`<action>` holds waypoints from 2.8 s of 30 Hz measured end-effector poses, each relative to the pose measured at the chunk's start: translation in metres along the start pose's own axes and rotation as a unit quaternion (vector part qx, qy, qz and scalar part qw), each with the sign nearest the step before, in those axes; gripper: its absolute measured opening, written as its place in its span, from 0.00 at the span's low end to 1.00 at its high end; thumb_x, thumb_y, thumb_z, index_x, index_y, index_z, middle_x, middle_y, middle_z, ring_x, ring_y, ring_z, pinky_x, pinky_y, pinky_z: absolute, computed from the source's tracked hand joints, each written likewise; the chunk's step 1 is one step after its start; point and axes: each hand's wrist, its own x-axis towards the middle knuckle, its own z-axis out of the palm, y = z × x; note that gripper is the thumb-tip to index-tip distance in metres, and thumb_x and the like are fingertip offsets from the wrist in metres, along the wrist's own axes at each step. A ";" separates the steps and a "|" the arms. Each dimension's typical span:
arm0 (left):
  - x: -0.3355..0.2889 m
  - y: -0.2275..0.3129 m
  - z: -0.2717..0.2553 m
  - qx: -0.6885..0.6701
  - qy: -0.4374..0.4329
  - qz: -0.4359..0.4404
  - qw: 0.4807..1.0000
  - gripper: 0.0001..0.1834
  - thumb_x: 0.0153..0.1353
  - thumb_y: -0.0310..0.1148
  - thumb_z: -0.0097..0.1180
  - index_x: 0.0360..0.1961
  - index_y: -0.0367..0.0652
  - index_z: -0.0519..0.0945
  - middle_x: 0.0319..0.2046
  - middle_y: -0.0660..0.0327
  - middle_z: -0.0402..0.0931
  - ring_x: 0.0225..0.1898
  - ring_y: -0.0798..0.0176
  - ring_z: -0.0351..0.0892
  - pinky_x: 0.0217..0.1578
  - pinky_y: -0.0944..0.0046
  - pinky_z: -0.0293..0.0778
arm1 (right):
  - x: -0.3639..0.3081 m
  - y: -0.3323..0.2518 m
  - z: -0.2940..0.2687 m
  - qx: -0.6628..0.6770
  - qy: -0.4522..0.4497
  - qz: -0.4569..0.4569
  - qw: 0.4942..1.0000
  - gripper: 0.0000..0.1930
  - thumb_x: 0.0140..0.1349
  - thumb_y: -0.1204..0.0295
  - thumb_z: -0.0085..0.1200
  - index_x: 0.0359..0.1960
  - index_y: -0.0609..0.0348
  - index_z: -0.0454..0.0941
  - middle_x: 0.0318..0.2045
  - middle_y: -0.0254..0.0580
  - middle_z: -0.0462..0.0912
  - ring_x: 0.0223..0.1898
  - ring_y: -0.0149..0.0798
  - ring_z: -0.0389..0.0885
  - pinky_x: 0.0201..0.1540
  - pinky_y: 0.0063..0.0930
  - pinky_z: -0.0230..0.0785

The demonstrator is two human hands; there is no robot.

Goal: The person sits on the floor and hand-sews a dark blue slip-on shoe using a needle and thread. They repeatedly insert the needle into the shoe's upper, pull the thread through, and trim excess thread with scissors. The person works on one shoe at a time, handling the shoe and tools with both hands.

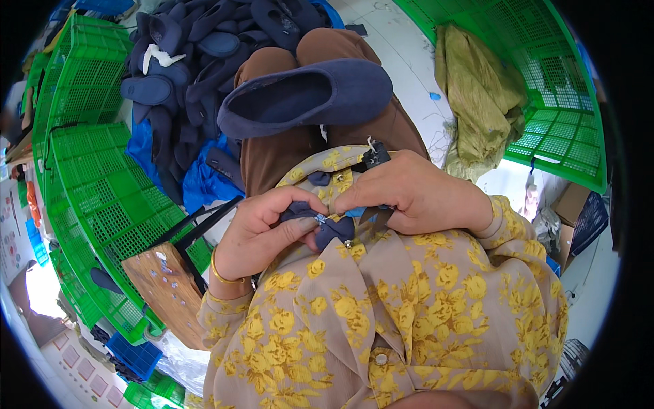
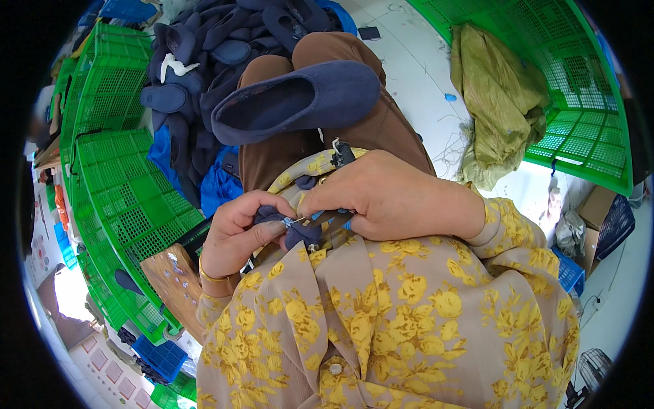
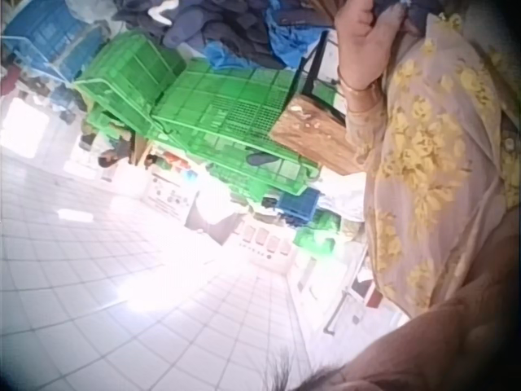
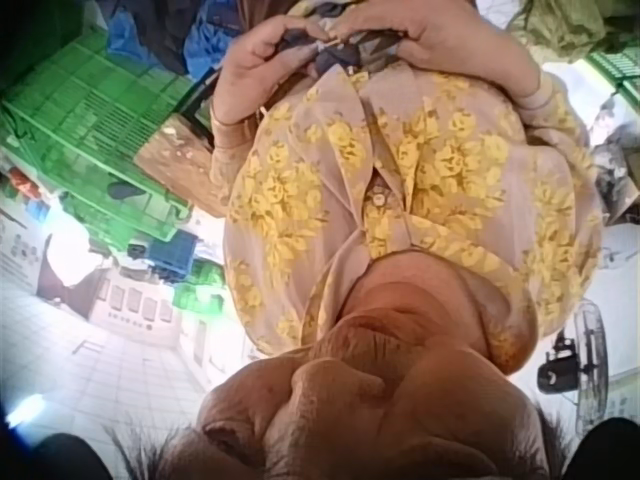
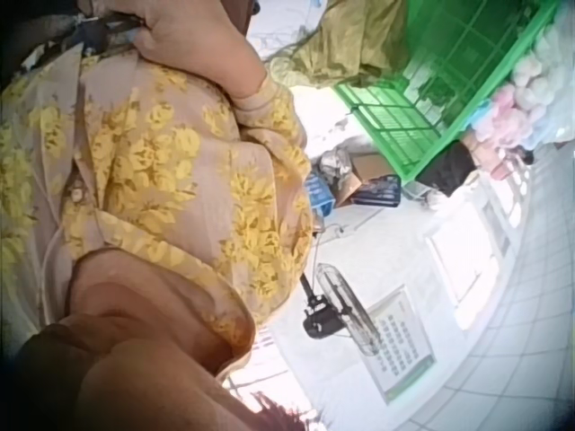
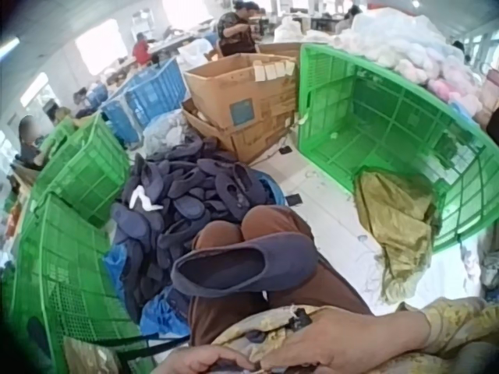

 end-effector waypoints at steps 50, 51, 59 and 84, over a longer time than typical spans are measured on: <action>0.009 0.002 0.027 -0.107 0.123 0.003 0.987 0.09 0.66 0.24 0.55 0.46 0.34 0.74 0.30 0.60 0.79 0.28 0.70 0.80 0.31 0.71 0.79 | 0.000 0.002 0.019 0.058 0.084 0.078 0.992 0.18 0.49 0.84 0.53 0.43 0.55 0.74 0.30 0.41 0.78 0.30 0.48 0.79 0.32 0.33 0.71; 0.010 0.002 0.027 -0.122 0.131 0.013 0.984 0.09 0.66 0.24 0.55 0.46 0.34 0.73 0.31 0.59 0.79 0.28 0.69 0.81 0.31 0.70 0.79 | 0.002 0.004 0.014 0.024 0.132 0.074 0.988 0.17 0.49 0.83 0.54 0.43 0.56 0.75 0.30 0.41 0.78 0.30 0.47 0.79 0.32 0.32 0.70; 0.023 0.007 0.033 -0.083 0.187 0.035 0.978 0.08 0.67 0.24 0.52 0.45 0.32 0.71 0.33 0.55 0.79 0.29 0.65 0.82 0.33 0.66 0.81 | 0.017 -0.003 0.013 -0.201 0.189 -0.063 0.959 0.19 0.44 0.77 0.62 0.42 0.53 0.77 0.37 0.34 0.78 0.33 0.41 0.80 0.32 0.29 0.72; 0.040 -0.023 0.031 -0.088 0.182 0.028 0.979 0.10 0.67 0.27 0.54 0.45 0.32 0.73 0.30 0.57 0.79 0.26 0.69 0.81 0.32 0.65 0.83 | 0.018 -0.010 0.016 -0.319 0.289 -0.158 0.889 0.17 0.45 0.75 0.58 0.41 0.55 0.76 0.40 0.39 0.79 0.37 0.40 0.80 0.37 0.28 0.74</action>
